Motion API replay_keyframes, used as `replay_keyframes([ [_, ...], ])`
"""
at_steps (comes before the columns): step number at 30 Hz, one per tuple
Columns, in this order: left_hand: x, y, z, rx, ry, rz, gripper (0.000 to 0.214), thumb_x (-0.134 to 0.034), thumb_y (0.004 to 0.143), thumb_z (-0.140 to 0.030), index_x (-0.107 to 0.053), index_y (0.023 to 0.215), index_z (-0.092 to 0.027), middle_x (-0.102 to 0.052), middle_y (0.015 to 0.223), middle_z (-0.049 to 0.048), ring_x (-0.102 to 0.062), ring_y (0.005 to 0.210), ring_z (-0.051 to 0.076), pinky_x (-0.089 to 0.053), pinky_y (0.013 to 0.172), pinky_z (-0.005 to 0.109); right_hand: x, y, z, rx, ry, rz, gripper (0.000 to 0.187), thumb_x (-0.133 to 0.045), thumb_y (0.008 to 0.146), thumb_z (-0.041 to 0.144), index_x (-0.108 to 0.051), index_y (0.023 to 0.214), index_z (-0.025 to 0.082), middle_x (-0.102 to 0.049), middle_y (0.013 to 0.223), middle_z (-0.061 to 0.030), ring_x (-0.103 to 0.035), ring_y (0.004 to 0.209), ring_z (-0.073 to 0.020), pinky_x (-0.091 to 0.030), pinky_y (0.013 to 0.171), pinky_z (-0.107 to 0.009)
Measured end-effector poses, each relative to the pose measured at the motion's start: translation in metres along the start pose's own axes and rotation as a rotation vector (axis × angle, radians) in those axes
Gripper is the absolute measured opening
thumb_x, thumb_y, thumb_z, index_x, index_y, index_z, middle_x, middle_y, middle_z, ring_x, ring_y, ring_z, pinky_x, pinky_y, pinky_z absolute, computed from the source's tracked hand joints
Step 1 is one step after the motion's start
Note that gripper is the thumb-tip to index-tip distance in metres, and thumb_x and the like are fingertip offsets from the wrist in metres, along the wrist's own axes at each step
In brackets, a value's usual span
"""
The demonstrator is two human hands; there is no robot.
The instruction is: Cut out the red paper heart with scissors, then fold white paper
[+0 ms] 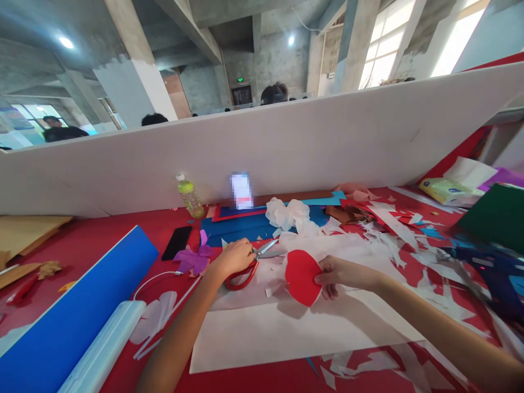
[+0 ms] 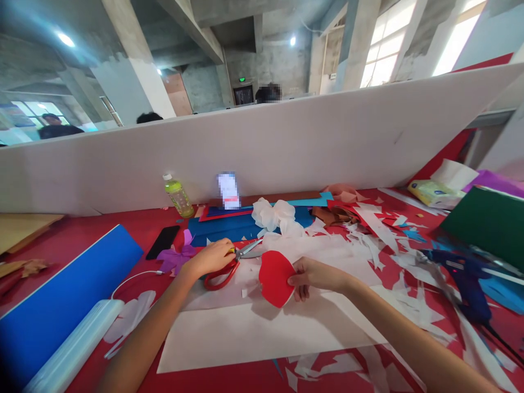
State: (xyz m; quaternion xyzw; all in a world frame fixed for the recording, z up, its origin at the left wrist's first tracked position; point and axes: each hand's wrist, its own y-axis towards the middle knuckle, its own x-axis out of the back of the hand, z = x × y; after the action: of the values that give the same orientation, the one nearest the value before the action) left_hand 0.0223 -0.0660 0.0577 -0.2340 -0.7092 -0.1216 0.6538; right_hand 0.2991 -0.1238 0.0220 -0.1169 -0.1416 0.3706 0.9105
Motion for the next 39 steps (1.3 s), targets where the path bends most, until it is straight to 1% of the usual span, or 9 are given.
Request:
replay_keyframes([
  [4,0.003,-0.007,-0.030,-0.262,-0.540,0.070,0.037,-0.035,0.086,-0.046,-0.057,0.093,-0.018,-0.061,0.090,0.0031,-0.055,0.081,0.015,-0.041,0.069,0.023,-0.016,0.011,0.002,0.013,0.086,-0.041,0.035,-0.059,0.072,0.045,-0.059,0.066,0.011,-0.062,0.053,-0.0028,-0.055,0.044,-0.0095,-0.044,0.048,-0.021],
  [9,-0.015,-0.011,-0.051,-0.040,-0.683,-0.004,0.036,-0.044,0.079,-0.047,-0.039,0.058,-0.017,-0.041,0.056,-0.0031,-0.037,0.051,0.010,-0.026,0.046,0.023,-0.028,0.017,0.001,0.013,0.171,-0.086,0.039,-0.059,0.071,0.050,-0.053,0.062,0.013,-0.062,0.051,-0.0024,-0.051,0.040,-0.0078,-0.039,0.044,-0.020],
  [15,-0.029,-0.010,-0.028,-0.019,-0.848,-0.067,0.037,-0.038,0.081,-0.046,-0.033,0.057,-0.019,-0.038,0.054,-0.0043,-0.036,0.051,0.010,-0.026,0.047,0.022,-0.027,0.013,-0.003,-0.004,0.136,-0.086,0.042,-0.056,0.073,0.053,-0.053,0.061,0.013,-0.061,0.050,-0.0023,-0.050,0.040,-0.0072,-0.039,0.045,-0.019],
  [20,-0.036,-0.009,0.008,0.074,-0.588,-0.272,0.027,-0.040,0.082,-0.038,-0.046,0.065,-0.017,-0.046,0.060,-0.0019,-0.045,0.057,0.012,-0.033,0.052,0.023,-0.023,0.008,-0.007,-0.107,0.109,-0.098,0.038,-0.055,0.074,0.050,-0.057,0.065,0.012,-0.060,0.049,-0.0011,-0.049,0.039,-0.0072,-0.038,0.042,-0.019],
  [24,-0.044,-0.017,0.025,0.160,-0.131,-0.618,0.020,-0.048,0.081,-0.029,-0.054,0.096,-0.017,-0.056,0.091,0.0070,-0.052,0.087,0.021,-0.041,0.072,0.031,-0.024,0.004,-0.007,-0.167,0.050,-0.016,0.035,-0.049,0.078,0.046,-0.054,0.064,0.014,-0.057,0.045,-0.0001,-0.046,0.035,-0.0077,-0.035,0.038,-0.019],
  [27,-0.049,-0.029,0.018,0.038,-0.074,-0.711,0.027,-0.045,0.083,-0.022,-0.050,0.108,-0.017,-0.053,0.104,0.0094,-0.048,0.099,0.022,-0.040,0.085,0.035,-0.025,0.000,0.005,-0.201,-0.197,-0.074,0.038,-0.040,0.083,0.040,-0.051,0.057,0.015,-0.056,0.044,-0.0020,-0.047,0.037,-0.0087,-0.037,0.041,-0.021],
  [31,-0.051,-0.045,-0.008,-0.163,-0.153,-0.587,0.019,-0.039,0.084,-0.016,-0.057,0.088,-0.019,-0.056,0.092,0.0044,-0.050,0.089,0.018,-0.041,0.080,0.031,-0.021,-0.013,0.028,-0.308,-1.120,-0.654,0.032,-0.040,0.081,0.019,-0.057,0.056,0.013,-0.063,0.059,-0.0129,-0.057,0.051,-0.0167,-0.039,0.051,-0.029],
  [33,-0.053,-0.050,-0.020,-0.226,-0.144,-0.535,0.019,-0.039,0.083,-0.013,-0.057,0.085,-0.018,-0.057,0.087,0.0037,-0.050,0.084,0.017,-0.040,0.076,0.031,-0.023,-0.020,0.033,-0.337,-1.279,-0.769,0.028,-0.040,0.078,0.009,-0.062,0.062,0.011,-0.064,0.067,-0.0198,-0.060,0.057,-0.0236,-0.038,0.051,-0.032],
  [39,-0.066,-0.064,-0.048,-0.424,-0.061,-0.450,0.016,-0.040,0.081,-0.012,-0.055,0.084,-0.016,-0.056,0.084,0.0042,-0.047,0.078,0.017,-0.037,0.071,0.031,-0.070,-0.016,0.011,-0.043,-1.391,-0.557,0.020,-0.049,0.079,0.013,-0.063,0.065,0.015,-0.061,0.057,-0.0154,-0.060,0.054,-0.0213,-0.036,0.050,-0.029],
])
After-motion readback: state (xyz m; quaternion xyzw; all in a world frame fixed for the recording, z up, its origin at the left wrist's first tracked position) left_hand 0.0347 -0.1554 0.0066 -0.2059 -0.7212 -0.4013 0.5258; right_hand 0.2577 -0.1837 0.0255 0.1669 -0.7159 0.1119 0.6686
